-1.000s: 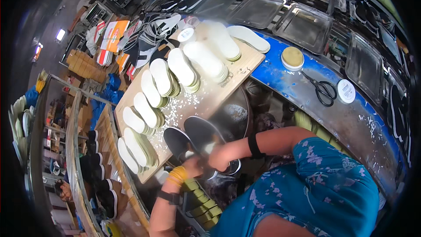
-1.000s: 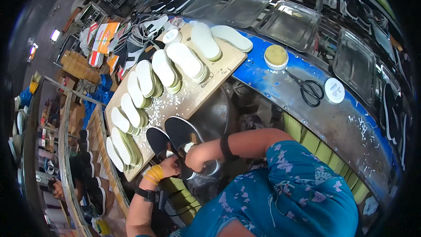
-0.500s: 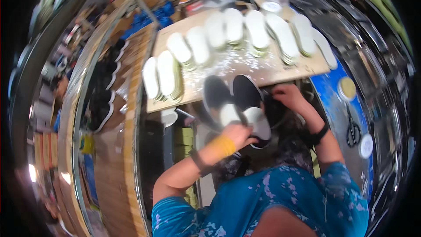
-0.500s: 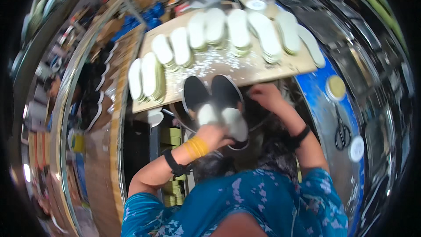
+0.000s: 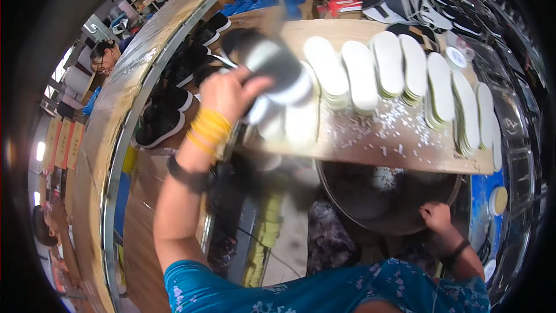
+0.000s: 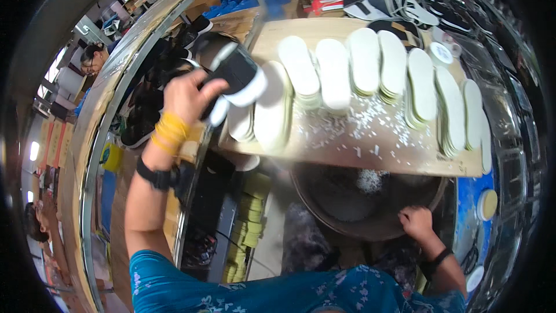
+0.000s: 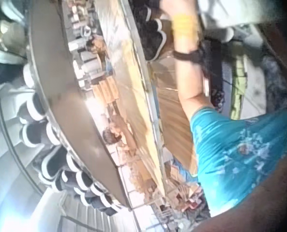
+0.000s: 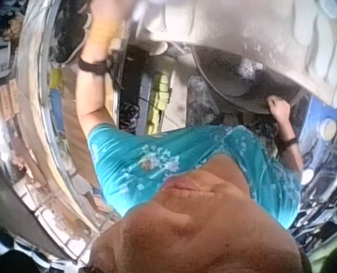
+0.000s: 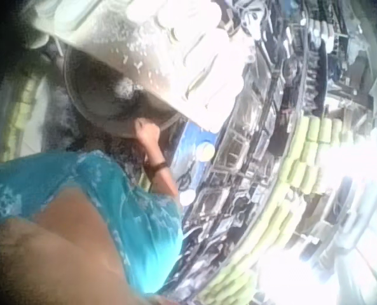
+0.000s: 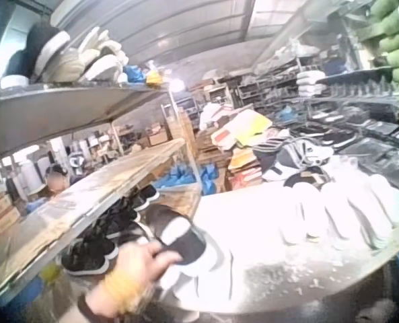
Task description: Trimming excess material from finished shoes and inserting insoles at a factory workstation.
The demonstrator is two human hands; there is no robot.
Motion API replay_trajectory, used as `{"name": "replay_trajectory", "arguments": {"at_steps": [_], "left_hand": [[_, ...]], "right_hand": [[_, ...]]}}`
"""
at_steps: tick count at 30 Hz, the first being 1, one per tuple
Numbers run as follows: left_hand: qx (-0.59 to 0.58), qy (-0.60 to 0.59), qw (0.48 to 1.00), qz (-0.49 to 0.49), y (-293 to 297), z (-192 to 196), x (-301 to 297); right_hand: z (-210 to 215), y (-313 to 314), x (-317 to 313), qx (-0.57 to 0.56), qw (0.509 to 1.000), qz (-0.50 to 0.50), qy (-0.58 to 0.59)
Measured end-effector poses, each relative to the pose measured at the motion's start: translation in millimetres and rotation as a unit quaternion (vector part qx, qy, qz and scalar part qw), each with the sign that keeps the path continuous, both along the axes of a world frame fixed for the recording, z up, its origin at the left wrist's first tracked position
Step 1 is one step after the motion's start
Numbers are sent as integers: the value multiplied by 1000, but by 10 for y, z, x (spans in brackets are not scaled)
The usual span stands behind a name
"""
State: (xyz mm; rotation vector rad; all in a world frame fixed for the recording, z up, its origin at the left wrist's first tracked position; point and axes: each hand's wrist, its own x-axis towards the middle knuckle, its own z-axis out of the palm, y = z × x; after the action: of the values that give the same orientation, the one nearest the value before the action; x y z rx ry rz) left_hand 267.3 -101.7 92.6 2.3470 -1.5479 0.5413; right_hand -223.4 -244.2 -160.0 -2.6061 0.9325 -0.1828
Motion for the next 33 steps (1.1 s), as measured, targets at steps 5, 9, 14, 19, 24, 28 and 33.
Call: {"name": "replay_trajectory", "arguments": {"at_steps": [5, 9, 14, 19, 24, 28, 33], "left_hand": [[-25, -50, 990, 133, -237, -78, 2320], [37, -8, 943, 332, -84, -266, 3705], [18, -48, 909, 413, -155, -550, 4085], [-58, -131, 902, 406, -572, -642, 3029], [-26, 35, 994, -101, -546, -668, 1047], [236, 239, 844, -418, -257, -822, -845], [324, 339, 752, -464, 14, -1496, -2415]], "right_hand": [[-139, -39, -67, -8, 993, -27, 114], [-204, -127, -37, -1, 991, -7, 132], [-47, -145, 123, 6, 994, 14, 108], [-13, -112, 72, 11, 996, 4, 93], [-201, -36, -191, 4, 986, -13, 166], [3, 29, -134, -12, 986, 16, 164], [-21, 221, -469, -43, 995, 84, -20]]}}
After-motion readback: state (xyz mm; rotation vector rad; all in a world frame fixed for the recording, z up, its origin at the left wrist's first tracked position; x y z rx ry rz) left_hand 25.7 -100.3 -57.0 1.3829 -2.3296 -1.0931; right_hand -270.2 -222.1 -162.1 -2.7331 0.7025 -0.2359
